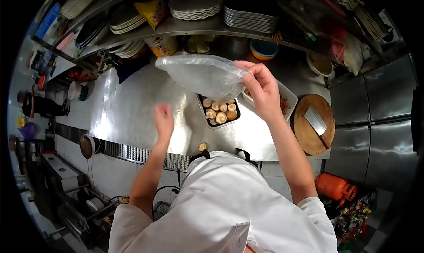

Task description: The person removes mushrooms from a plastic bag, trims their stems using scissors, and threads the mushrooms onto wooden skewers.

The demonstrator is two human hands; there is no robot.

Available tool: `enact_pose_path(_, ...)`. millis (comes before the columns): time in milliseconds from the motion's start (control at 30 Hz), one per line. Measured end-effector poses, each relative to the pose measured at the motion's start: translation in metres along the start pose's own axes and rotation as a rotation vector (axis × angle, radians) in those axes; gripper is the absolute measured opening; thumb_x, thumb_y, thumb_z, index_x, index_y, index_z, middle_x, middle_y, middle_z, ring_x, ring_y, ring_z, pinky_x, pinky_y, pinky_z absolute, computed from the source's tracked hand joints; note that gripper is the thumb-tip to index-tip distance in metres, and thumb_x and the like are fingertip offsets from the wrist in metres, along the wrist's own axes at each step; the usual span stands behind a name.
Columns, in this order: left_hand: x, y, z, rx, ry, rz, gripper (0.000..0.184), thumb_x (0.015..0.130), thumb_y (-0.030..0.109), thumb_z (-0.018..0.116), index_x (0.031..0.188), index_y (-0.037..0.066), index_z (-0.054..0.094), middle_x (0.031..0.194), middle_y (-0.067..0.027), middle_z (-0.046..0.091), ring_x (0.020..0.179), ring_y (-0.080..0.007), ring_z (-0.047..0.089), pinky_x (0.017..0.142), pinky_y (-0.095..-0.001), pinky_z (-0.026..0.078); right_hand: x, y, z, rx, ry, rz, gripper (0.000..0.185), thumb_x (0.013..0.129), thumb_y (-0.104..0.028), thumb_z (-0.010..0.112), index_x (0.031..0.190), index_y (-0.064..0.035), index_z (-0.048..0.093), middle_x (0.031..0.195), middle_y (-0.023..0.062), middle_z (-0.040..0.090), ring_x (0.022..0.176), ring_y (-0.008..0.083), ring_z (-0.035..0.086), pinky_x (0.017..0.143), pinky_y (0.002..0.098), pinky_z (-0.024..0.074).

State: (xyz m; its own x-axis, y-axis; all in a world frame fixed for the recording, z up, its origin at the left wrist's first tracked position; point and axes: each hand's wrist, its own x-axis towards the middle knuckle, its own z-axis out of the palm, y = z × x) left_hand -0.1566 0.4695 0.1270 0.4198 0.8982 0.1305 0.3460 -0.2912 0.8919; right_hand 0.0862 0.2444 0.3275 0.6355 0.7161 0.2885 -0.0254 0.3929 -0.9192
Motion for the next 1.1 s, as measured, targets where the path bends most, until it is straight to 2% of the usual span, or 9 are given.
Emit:
enact_pose_path(33, -0.012, -0.086, 0.004, 0.253, -0.276, -0.072, 0.026, 0.098, 0.025, 0.064, 0.105, 0.0, 0.058, 0.084, -0.0167, 0.066, 0.081, -0.0251, 0.066, 0.074, -0.0346, 0.052, 0.01, 0.002, 0.006, -0.002, 0.009, -0.005, 0.007, 0.1, -0.006, 0.058, 0.097, -0.0033, 0.053, 0.129, 0.0155, 0.061, 0.102, 0.0122, 0.061, 0.09, 0.0302, 0.0513)
enact_pose_path(133, -0.081, -0.046, 0.014, 0.596, -0.905, 0.001, 0.073, 0.083, 0.053, 0.072, 0.127, -0.003, 0.055, 0.111, -0.0271, 0.065, 0.101, -0.0418, 0.066, 0.083, -0.0447, 0.055, 0.043, 0.005, 0.044, 0.087, -0.091, -0.033, 0.006, 0.099, -0.007, 0.059, 0.095, -0.0034, 0.054, 0.128, 0.0126, 0.062, 0.101, 0.0109, 0.06, 0.09, 0.0298, 0.0509)
enact_pose_path(233, -0.118, -0.051, 0.034, 0.671, -1.107, 0.127, 0.059, 0.085, 0.037, 0.068, 0.127, -0.001, 0.048, 0.12, -0.0289, 0.057, 0.105, -0.0477, 0.063, 0.084, -0.0504, 0.056, 0.066, 0.003, 0.104, -0.074, -0.216, -0.175, 0.01, 0.095, -0.01, 0.061, 0.096, -0.0019, 0.055, 0.125, 0.0142, 0.064, 0.102, 0.0188, 0.065, 0.092, 0.0334, 0.052)
enact_pose_path(300, -0.13, -0.066, 0.054, 0.712, -1.109, 0.097, 0.053, 0.088, 0.031, 0.062, 0.129, 0.0, 0.048, 0.124, -0.0302, 0.056, 0.108, -0.0476, 0.062, 0.088, -0.0502, 0.055, 0.079, 0.018, 0.13, -0.422, -0.446, -0.509, 0.017, 0.095, -0.014, 0.06, 0.105, -0.0006, 0.057, 0.135, 0.0183, 0.058, 0.111, 0.0296, 0.065, 0.095, 0.0386, 0.0524)
enact_pose_path(433, -0.105, -0.065, 0.063, 0.608, -1.173, 0.215, 0.051, 0.082, 0.037, 0.072, 0.115, -0.001, 0.06, 0.111, -0.0197, 0.068, 0.099, -0.0402, 0.065, 0.092, -0.0417, 0.054, 0.052, 0.069, 0.145, -0.644, -0.667, -0.398, 0.032, 0.092, -0.014, 0.06, 0.12, 0.0007, 0.058, 0.136, 0.0223, 0.053, 0.114, 0.0394, 0.061, 0.094, 0.0462, 0.0522)
enact_pose_path(567, -0.077, -0.044, 0.071, -0.062, -1.039, -0.521, 0.027, 0.085, 0.017, 0.076, 0.101, 0.002, 0.061, 0.078, -0.0097, 0.065, 0.073, -0.0173, 0.067, 0.059, -0.0329, 0.056, 0.012, 0.084, 0.096, -0.714, -0.655, 0.006, 0.031, 0.093, -0.013, 0.059, 0.12, 0.0031, 0.062, 0.115, 0.0203, 0.063, 0.105, 0.0376, 0.064, 0.089, 0.0442, 0.0527)
enact_pose_path(767, -0.035, 0.012, 0.074, -0.432, -0.942, -0.753, 0.028, 0.093, 0.011, 0.069, 0.118, 0.01, 0.059, 0.089, -0.0004, 0.061, 0.067, -0.0091, 0.059, 0.059, -0.0288, 0.058, -0.003, 0.059, -0.033, -0.885, -0.103, 0.193, 0.022, 0.099, -0.016, 0.059, 0.108, -0.0005, 0.07, 0.094, 0.0137, 0.072, 0.089, 0.0241, 0.071, 0.081, 0.0334, 0.0553)
enact_pose_path(900, 0.027, 0.013, 0.096, -0.394, -0.822, -0.549, 0.025, 0.093, 0.01, 0.068, 0.118, 0.009, 0.061, 0.089, -0.0006, 0.062, 0.067, -0.0094, 0.061, 0.058, -0.0269, 0.059, 0.014, -0.002, -0.108, -0.88, 0.321, 0.302, 0.02, 0.099, -0.012, 0.059, 0.11, 0.0019, 0.069, 0.093, 0.0088, 0.073, 0.087, 0.0147, 0.07, 0.078, 0.0305, 0.0561)
enact_pose_path(1100, 0.113, 0.027, 0.126, -0.247, -0.727, -0.563, 0.029, 0.096, 0.007, 0.059, 0.124, 0.007, 0.056, 0.101, -0.0073, 0.062, 0.076, -0.0144, 0.064, 0.064, -0.0311, 0.061, 0.079, -0.121, -0.17, -1.232, 0.546, -0.401, 0.018, 0.092, -0.004, 0.059, 0.105, 0.003, 0.069, 0.094, 0.0161, 0.072, 0.08, 0.0251, 0.071, 0.073, 0.0342, 0.0551)
